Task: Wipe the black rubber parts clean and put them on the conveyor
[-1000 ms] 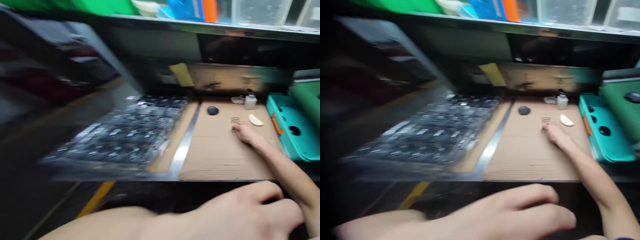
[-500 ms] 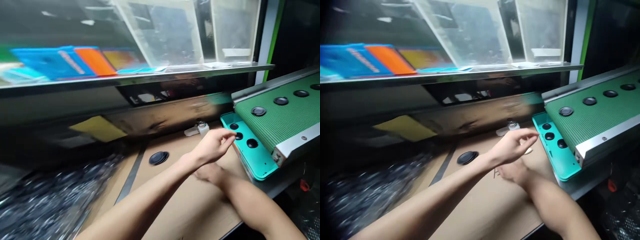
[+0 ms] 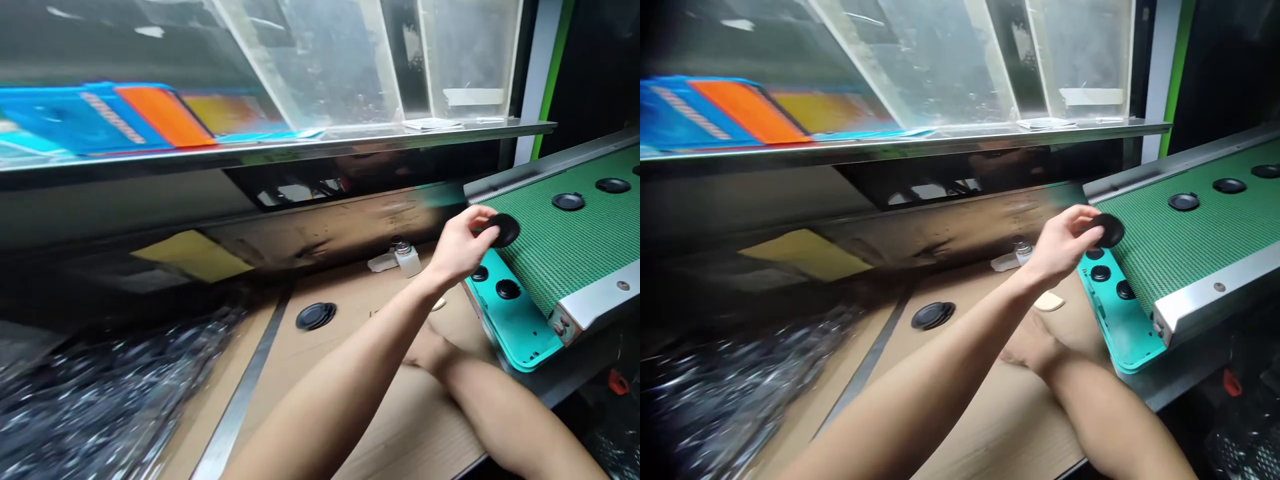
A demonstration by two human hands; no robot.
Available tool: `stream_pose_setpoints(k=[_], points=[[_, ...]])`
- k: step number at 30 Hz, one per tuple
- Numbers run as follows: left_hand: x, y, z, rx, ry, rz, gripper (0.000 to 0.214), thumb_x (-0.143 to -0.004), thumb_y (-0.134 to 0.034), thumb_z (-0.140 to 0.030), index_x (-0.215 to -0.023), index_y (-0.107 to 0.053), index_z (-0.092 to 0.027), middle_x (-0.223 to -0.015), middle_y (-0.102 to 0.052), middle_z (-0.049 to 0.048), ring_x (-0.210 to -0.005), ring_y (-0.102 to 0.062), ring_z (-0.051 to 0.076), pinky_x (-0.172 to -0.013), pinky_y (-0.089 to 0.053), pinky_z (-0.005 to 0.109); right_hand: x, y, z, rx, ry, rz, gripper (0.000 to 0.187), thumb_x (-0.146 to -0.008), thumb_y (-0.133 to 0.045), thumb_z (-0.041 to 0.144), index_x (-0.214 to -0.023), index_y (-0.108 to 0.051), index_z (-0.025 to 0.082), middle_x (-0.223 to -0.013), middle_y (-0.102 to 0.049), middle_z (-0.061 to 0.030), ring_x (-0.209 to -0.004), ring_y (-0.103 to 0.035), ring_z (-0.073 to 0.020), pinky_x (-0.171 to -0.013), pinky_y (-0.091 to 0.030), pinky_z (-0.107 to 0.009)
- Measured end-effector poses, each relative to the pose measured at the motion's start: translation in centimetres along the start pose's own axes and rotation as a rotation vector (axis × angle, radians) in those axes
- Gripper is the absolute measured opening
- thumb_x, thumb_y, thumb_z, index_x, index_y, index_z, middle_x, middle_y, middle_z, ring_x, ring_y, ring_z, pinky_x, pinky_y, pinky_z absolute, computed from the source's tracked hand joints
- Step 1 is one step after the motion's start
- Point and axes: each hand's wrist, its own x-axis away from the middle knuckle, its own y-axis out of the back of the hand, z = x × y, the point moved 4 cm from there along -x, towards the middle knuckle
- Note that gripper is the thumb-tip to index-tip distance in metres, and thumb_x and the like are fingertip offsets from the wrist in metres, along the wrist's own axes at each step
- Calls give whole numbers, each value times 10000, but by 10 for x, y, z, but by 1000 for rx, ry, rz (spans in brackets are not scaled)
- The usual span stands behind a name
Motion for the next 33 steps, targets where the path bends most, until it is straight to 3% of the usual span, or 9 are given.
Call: stream_pose_setpoints(k=[5, 9, 13, 16, 19, 23, 26, 30, 33], points=[[119, 129, 64, 358, 361, -450, 379, -711, -820, -259, -1083, -761, -210, -1013, -734, 30, -826, -639, 130, -649, -490, 208, -6, 1, -8, 139, -44, -112, 312, -1007, -410, 298, -1071, -688, 172, -1094, -713, -116, -1016, -610, -263, -923, -429, -373], [198, 188, 117, 500, 448, -722, 415, -634, -880, -242, -1031, -763, -215, -882, -721, -3, -671, -599, 92, -544, -451, 191, -2, 16, -28, 294, -239, -262, 299, -1008, -410, 283, -1048, -690, 188, -1090, -693, -121, -1058, -567, -265, -931, -384, -389], [218, 200, 132, 590, 399, -723, 304, -606, -915, -275, -804, -720, -151, -730, -672, -9, -602, -572, 75, -478, -387, 170, 2, 27, -48, 421, -466, -187, 319, -966, -508, 380, -1182, -668, 207, -1213, -650, -153, -1125, -529, -318, -912, -379, -424], [216, 204, 133, 667, 386, -742, 271, -644, -891, -251, -807, -700, -151, -732, -675, -11, -612, -596, 84, -494, -428, 177, -1, 29, -52, 468, -475, -80, 341, -982, -490, 421, -1188, -663, 213, -1165, -658, -155, -1126, -534, -316, -894, -385, -402], [215, 206, 136, 766, 402, -743, 167, -748, -802, -201, -861, -694, -141, -842, -726, 41, -729, -690, 147, -666, -580, 277, -3, 29, -50, 497, -443, -76, 365, -999, -469, 426, -1230, -654, 214, -1168, -654, -150, -1126, -540, -301, -906, -388, -384], [215, 206, 138, 816, 424, -709, 108, -858, -649, -143, -958, -682, -116, -1095, -748, 166, -912, -757, 249, -825, -614, 392, -3, 31, -47, 514, -434, -166, 400, -997, -472, 447, -1262, -662, 216, -1214, -651, -141, -1142, -533, -310, -950, -387, -406], [213, 207, 135, 909, 427, -661, 166, -916, -572, -202, -1012, -673, -111, -1141, -737, 209, -985, -751, 273, -850, -605, 385, -4, 36, -35, 451, -267, -178, 361, -995, -479, 447, -1178, -703, 231, -1212, -667, -108, -1122, -553, -282, -959, -393, -388], [209, 208, 130, 1091, 422, -583, 365, -985, -427, -347, -1052, -664, -78, -1182, -709, 252, -1041, -732, 302, -801, -601, 359, -5, 30, -19, 216, -19, 149, 254, -951, -545, 401, -926, -741, 240, -964, -723, -41, -882, -618, -194, -801, -433, -297], [208, 209, 129, 1135, 442, -579, 356, -988, -404, -307, -1081, -648, -66, -1191, -695, 258, -1035, -730, 298, -745, -589, 323, -5, 28, -16, 102, 30, 214, 242, -953, -538, 345, -894, -738, 222, -894, -731, -32, -804, -623, -171, -741, -441, -275]])
